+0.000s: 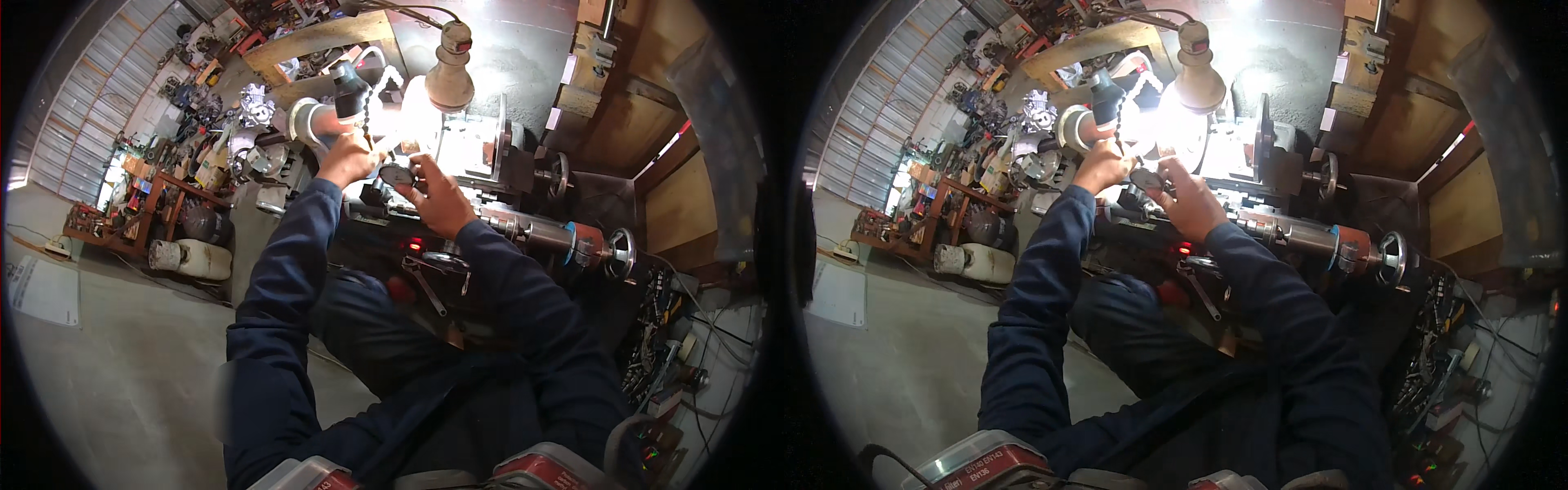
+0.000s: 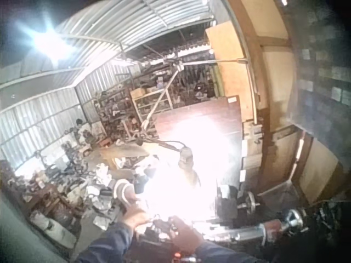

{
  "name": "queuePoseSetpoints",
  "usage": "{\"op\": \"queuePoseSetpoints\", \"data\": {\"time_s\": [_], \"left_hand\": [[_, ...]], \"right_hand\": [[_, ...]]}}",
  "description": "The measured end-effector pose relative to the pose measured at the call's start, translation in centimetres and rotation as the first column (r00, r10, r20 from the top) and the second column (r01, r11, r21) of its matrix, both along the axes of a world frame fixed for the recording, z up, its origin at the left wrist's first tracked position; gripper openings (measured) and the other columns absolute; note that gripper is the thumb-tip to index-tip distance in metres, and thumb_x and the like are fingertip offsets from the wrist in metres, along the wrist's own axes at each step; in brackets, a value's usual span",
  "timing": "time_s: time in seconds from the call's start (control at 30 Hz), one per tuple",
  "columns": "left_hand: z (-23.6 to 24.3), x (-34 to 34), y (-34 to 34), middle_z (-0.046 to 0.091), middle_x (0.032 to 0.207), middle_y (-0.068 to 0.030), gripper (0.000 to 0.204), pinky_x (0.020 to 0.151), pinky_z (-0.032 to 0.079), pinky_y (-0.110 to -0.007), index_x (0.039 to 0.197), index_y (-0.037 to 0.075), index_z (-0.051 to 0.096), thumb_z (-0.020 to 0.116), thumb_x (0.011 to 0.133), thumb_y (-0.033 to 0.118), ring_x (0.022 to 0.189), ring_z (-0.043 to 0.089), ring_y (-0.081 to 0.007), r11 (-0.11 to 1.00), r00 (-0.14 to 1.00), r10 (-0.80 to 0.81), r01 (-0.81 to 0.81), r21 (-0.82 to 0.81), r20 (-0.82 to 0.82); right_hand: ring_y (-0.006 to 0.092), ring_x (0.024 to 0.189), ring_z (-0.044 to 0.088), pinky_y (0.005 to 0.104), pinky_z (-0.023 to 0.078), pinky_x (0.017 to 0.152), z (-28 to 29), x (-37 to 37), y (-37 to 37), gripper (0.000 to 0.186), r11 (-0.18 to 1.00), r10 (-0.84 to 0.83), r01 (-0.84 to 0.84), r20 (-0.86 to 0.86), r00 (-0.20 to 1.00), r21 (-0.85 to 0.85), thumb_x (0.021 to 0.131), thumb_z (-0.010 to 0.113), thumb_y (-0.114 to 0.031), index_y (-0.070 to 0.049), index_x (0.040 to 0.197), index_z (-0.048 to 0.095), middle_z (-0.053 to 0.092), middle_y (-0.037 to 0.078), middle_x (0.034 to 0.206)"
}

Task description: The person operates a valve grinding machine to resurface engine valves. They place a valve into the chuck, adjust the machine to bring the grinding wheel into contact with the valve face, and use a dial indicator to check the precision of the work.

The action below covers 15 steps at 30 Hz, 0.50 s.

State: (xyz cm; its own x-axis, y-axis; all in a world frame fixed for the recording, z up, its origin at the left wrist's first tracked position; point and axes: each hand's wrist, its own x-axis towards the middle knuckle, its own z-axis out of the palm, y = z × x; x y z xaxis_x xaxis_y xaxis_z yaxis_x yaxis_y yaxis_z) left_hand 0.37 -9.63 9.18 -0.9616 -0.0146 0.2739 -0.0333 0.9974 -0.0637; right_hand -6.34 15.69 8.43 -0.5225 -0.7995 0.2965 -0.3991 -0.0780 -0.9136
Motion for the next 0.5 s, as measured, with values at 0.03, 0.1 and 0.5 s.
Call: {"op": "queuePoseSetpoints", "data": {"time_s": [0.03,0.1,0.5], "left_hand": [[3.2,-2.5,6.0,0.07,0.078,-0.0179,0.03,0.071,0.056,-0.043,0.102,-0.002,0.066,0.055,0.096,0.025,0.076,0.07,-0.0325,0.879,0.972,0.225,-0.23,0.419,0.062],[3.8,-0.4,2.6,0.071,0.087,-0.0144,0.037,0.076,0.055,-0.038,0.103,-0.005,0.064,0.054,0.099,0.03,0.081,0.069,-0.026,0.381,0.852,0.119,-0.514,0.769,0.51],[0.6,5.5,8.4,0.07,0.098,-0.0122,0.039,0.083,0.048,-0.035,0.107,0.003,0.064,0.072,0.089,0.038,0.089,0.066,-0.0226,0.701,0.985,0.066,-0.158,0.696,0.157]], "right_hand": [[0.0316,0.1,0.068,0.0388,0.052,0.083,-1.2,-1.9,1.2,0.05,0.998,-0.061,0.06,0.063,0.996,0.013,0.092,0.071,-0.023,-0.007,0.13,0.043,0.066,0.023,0.113],[0.0244,0.099,0.066,0.0357,0.053,0.084,-1.3,-1.9,0.5,0.048,0.999,-0.029,0.032,0.076,0.997,-0.029,0.094,0.07,-0.019,-0.005,0.13,0.042,0.065,0.022,0.117],[0.0181,0.096,0.065,0.0303,0.055,0.079,-2.2,-3.0,0.4,0.043,0.963,0.207,-0.102,0.445,0.871,-0.247,0.094,0.065,-0.008,-0.005,0.128,0.04,0.062,0.019,0.115]]}}
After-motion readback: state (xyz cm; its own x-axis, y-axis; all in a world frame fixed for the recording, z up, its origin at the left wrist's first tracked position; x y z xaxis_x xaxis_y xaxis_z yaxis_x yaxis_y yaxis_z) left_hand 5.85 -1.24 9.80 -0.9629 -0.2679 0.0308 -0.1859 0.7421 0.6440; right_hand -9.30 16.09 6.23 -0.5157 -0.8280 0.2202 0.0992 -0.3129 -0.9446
